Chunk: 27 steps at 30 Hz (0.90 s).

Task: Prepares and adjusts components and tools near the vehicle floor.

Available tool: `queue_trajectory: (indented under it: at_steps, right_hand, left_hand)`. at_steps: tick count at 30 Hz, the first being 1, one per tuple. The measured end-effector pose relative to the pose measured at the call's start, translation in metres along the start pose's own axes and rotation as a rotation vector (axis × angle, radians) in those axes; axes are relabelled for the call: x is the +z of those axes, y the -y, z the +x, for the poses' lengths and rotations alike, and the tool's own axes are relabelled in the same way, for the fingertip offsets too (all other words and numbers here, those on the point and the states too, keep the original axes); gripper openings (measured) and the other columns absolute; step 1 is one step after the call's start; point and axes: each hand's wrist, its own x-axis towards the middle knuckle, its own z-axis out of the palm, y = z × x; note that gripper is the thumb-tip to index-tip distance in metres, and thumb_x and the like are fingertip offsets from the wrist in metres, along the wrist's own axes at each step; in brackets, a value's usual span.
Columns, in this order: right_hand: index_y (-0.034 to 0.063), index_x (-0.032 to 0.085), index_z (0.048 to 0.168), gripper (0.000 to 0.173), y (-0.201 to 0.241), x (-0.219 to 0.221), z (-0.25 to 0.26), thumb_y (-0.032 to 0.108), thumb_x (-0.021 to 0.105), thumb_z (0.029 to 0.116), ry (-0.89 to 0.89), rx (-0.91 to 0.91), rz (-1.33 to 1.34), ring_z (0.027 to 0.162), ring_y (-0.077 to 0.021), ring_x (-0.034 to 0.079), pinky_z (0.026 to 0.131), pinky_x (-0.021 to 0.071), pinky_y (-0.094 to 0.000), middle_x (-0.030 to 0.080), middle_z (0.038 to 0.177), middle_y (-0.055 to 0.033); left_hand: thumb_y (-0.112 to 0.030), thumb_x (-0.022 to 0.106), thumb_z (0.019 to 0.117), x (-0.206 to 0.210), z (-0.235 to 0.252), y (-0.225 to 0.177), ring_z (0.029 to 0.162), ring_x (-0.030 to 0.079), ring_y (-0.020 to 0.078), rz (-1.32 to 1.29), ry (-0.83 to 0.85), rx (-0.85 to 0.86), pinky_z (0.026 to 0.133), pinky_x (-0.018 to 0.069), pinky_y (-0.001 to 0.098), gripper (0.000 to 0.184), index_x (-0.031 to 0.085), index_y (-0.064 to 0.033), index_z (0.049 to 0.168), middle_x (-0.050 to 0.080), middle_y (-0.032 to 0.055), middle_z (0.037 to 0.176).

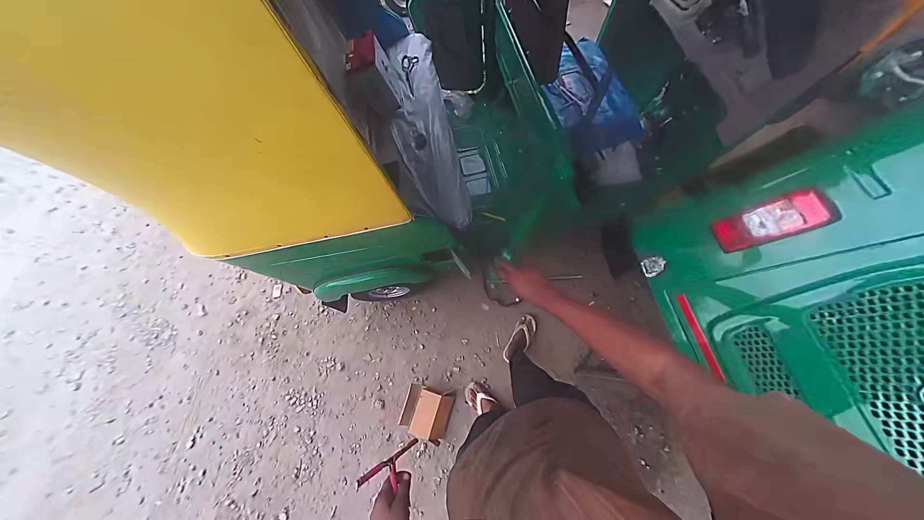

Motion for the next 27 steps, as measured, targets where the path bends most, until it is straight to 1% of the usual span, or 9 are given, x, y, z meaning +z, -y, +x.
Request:
queue_trajectory:
  at_steps: [4, 7, 11, 15, 18, 21, 23, 25, 27]
  right_hand:
    - [0.0207, 0.042, 0.156, 0.066, -0.033, -0.018, -0.038, -0.010, 0.045, 0.0983, 0.128, -0.070, 0.013, 0.108, -0.0468, 0.065, 0.080, 0.0540, -0.0646, 0.034, 0.167, -0.0051]
    - [0.0212, 0.046, 0.153, 0.061, -0.064, -0.026, -0.078, -0.008, 0.046, 0.0994, 0.251, -0.022, 0.077, 0.111, -0.0493, 0.063, 0.073, 0.0535, -0.0644, 0.038, 0.165, -0.0038]
    - [0.0241, 0.058, 0.144, 0.051, -0.112, -0.021, -0.126, 0.000, 0.054, 0.0996, 0.316, 0.171, 0.079, 0.116, -0.0447, 0.063, 0.075, 0.0550, -0.0625, 0.045, 0.161, 0.0035]
    - [0.0225, 0.072, 0.130, 0.043, -0.156, -0.026, -0.158, 0.001, 0.061, 0.0940, 0.226, 0.554, 0.095, 0.108, -0.0420, 0.070, 0.074, 0.0559, -0.0656, 0.059, 0.149, 0.0042]
    - [0.0148, 0.065, 0.138, 0.052, -0.194, -0.036, -0.162, -0.005, 0.060, 0.0905, 0.167, 0.780, 0.143, 0.107, -0.0470, 0.069, 0.075, 0.0540, -0.0706, 0.057, 0.150, -0.0079]
    - [0.0046, 0.058, 0.141, 0.049, -0.212, -0.046, -0.157, -0.004, 0.057, 0.0933, 0.206, 0.888, 0.259, 0.113, -0.0505, 0.065, 0.084, 0.0530, -0.0714, 0.052, 0.151, -0.0198]
    - [0.0025, 0.057, 0.137, 0.037, -0.198, -0.045, -0.137, 0.008, 0.056, 0.1002, 0.268, 0.877, 0.427, 0.098, -0.0457, 0.068, 0.082, 0.0540, -0.0658, 0.066, 0.119, -0.0262]
    - [0.0102, 0.057, 0.135, 0.032, -0.175, -0.010, -0.099, 0.022, 0.053, 0.1061, 0.353, 0.832, 0.768, 0.065, -0.0262, 0.067, 0.059, 0.0583, -0.0470, 0.071, 0.092, -0.0115]
    - [0.0112, 0.061, 0.127, 0.027, -0.142, 0.059, -0.032, 0.027, 0.056, 0.1060, 0.409, 0.866, 1.175, 0.050, -0.0170, 0.060, 0.045, 0.0511, -0.0331, 0.071, 0.081, -0.0062]
  left_hand:
    - [-0.029, 0.051, 0.1057, 0.027, 0.025, -0.130, 0.069, 0.064, 0.0324, 0.217, -0.103, 0.234, 0.070, 0.0524, 0.0582, 0.035, 0.067, 0.0016, 0.114, 0.065, 0.0173, 0.076]
    - [-0.025, 0.053, 0.1040, 0.062, 0.030, -0.193, 0.063, 0.064, 0.0232, 0.220, -0.072, 0.401, 0.064, 0.0549, 0.0501, 0.031, 0.069, -0.0007, 0.114, 0.066, 0.0105, 0.074]
    - [-0.024, 0.054, 0.1021, 0.076, 0.035, -0.258, 0.067, 0.066, 0.0226, 0.252, -0.083, 0.436, 0.066, 0.0564, 0.0497, 0.030, 0.069, -0.0006, 0.115, 0.068, 0.0103, 0.077]
    - [-0.025, 0.054, 0.1033, 0.065, 0.058, -0.299, 0.068, 0.067, 0.0208, 0.319, -0.092, 0.443, 0.066, 0.0579, 0.0472, 0.031, 0.068, -0.0026, 0.119, 0.069, 0.0088, 0.082]
    - [-0.025, 0.052, 0.1040, 0.060, 0.094, -0.313, 0.062, 0.064, 0.0212, 0.369, -0.047, 0.414, 0.062, 0.0563, 0.0480, 0.031, 0.067, -0.0040, 0.121, 0.067, 0.0082, 0.077]
    - [-0.027, 0.058, 0.1029, 0.068, 0.134, -0.317, 0.062, 0.064, 0.0248, 0.473, 0.082, 0.304, 0.061, 0.0552, 0.0508, 0.026, 0.069, -0.0050, 0.111, 0.065, 0.0082, 0.071]
    - [-0.037, 0.062, 0.1008, 0.081, 0.162, -0.318, 0.068, 0.068, 0.0281, 0.597, 0.214, 0.170, 0.066, 0.0567, 0.0546, 0.031, 0.070, -0.0070, 0.105, 0.067, 0.0093, 0.073]
    - [-0.051, 0.064, 0.0961, 0.099, 0.186, -0.311, 0.078, 0.072, 0.0303, 0.712, 0.356, 0.031, 0.073, 0.0583, 0.0581, 0.042, 0.072, -0.0103, 0.103, 0.072, 0.0102, 0.082]
    - [-0.063, 0.063, 0.0914, 0.119, 0.202, -0.299, 0.091, 0.073, 0.0340, 0.820, 0.491, -0.105, 0.079, 0.0582, 0.0609, 0.053, 0.071, -0.0134, 0.109, 0.074, 0.0128, 0.095]
